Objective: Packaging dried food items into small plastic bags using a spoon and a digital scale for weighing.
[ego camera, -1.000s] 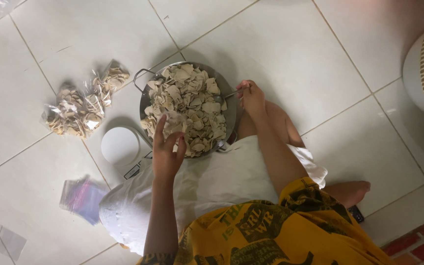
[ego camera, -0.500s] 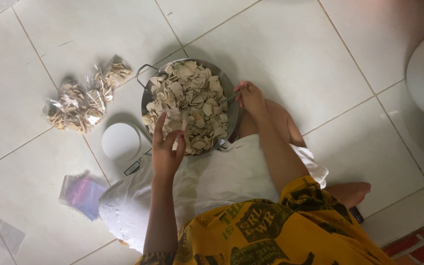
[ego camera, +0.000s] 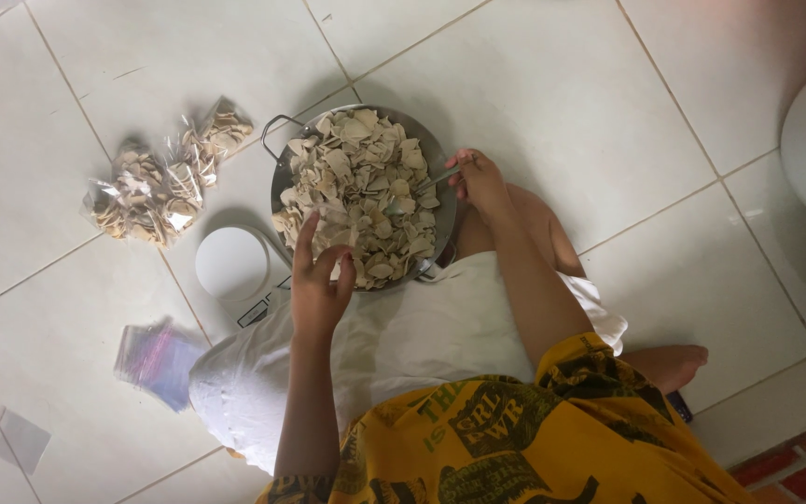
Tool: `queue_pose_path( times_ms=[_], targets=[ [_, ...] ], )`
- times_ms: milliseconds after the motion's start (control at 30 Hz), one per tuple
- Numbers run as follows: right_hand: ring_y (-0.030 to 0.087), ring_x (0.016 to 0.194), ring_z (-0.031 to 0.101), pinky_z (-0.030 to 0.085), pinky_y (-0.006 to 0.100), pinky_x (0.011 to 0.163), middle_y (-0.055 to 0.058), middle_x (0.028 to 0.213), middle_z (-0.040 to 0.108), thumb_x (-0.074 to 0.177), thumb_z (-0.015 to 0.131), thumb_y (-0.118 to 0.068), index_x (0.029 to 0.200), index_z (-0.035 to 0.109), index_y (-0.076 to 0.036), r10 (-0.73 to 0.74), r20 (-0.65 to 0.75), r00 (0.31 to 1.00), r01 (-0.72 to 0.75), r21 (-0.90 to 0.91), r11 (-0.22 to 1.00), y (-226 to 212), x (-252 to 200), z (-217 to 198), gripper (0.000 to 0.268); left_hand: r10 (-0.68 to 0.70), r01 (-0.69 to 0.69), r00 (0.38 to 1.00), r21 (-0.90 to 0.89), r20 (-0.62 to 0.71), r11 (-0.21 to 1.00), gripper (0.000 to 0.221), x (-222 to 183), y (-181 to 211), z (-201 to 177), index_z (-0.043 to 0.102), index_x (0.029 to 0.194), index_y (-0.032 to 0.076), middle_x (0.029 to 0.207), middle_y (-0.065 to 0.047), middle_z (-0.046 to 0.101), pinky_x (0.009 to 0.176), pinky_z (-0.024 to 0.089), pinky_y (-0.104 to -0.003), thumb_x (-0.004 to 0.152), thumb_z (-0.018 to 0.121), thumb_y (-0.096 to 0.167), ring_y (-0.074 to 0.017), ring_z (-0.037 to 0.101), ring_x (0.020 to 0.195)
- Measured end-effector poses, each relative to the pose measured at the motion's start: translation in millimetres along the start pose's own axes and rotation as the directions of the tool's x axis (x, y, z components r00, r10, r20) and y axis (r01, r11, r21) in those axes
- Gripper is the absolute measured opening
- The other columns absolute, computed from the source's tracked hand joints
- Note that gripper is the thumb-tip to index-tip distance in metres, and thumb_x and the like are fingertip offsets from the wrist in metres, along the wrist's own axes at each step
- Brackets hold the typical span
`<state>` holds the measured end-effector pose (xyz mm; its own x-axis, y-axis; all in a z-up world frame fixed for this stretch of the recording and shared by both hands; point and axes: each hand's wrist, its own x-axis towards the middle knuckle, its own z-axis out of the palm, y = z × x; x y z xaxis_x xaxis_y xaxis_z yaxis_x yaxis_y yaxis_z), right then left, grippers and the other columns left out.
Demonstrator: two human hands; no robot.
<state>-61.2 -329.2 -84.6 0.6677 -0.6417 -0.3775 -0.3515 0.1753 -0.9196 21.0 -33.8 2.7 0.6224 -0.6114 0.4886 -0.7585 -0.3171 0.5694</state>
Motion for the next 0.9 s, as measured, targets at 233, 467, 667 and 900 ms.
queue_pose_path(
  times_ms=[233, 467, 667, 900],
  targets=[
    [0.011, 0.054, 0.060, 0.045, 0.025, 0.050, 0.004, 0.077, 0.067, 0.112, 0.038, -0.039, 0.106, 0.069, -0.013, 0.019, 0.003, 1.000, -0.019, 0.037, 0.999, -1, 0, -3, 0.041, -0.008, 0.008, 1.000, -0.039, -0.012, 0.999, 0.006, -3, 5, -3, 0.071, 0.097, 0.004, 0.151, -0.020, 0.048, 0.112, 0.048, -0.053, 0.094, 0.067, 0.000, -0.0426, 0.049, 0.140],
    [0.010, 0.054, 0.059, 0.045, 0.024, 0.050, 0.003, 0.075, 0.065, 0.113, 0.036, -0.037, 0.104, 0.067, -0.012, 0.004, -0.021, 1.000, -0.003, 0.057, 0.998, 2, 3, -2, 0.041, 0.004, -0.006, 0.999, -0.068, -0.041, 0.998, 0.006, -3, 7, -2, 0.070, 0.096, 0.005, 0.151, -0.020, 0.049, 0.112, 0.049, -0.052, 0.095, 0.066, 0.001, -0.0410, 0.051, 0.139],
    [0.009, 0.047, 0.053, 0.041, 0.021, 0.044, 0.002, 0.068, 0.060, 0.113, 0.038, -0.040, 0.097, 0.065, -0.012, -0.118, -0.140, 0.983, 0.146, 0.205, 0.968, -12, -15, 1, 0.042, -0.035, 0.038, 0.998, -0.067, 0.050, 0.997, 0.004, -10, 10, 1, 0.070, 0.095, 0.006, 0.152, -0.018, 0.049, 0.111, 0.049, -0.052, 0.096, 0.067, 0.005, -0.0404, 0.052, 0.138],
    [0.011, 0.042, 0.050, 0.039, 0.022, 0.040, 0.006, 0.064, 0.057, 0.113, 0.039, -0.038, 0.097, 0.062, -0.007, -0.301, -0.220, 0.928, 0.364, 0.354, 0.861, -74, -77, 27, 0.041, -0.076, 0.084, 0.994, -0.097, 0.083, 0.992, 0.006, -25, 7, 11, 0.072, 0.098, 0.006, 0.152, -0.019, 0.049, 0.108, 0.050, -0.054, 0.094, 0.067, 0.006, -0.0421, 0.054, 0.135]
  ],
)
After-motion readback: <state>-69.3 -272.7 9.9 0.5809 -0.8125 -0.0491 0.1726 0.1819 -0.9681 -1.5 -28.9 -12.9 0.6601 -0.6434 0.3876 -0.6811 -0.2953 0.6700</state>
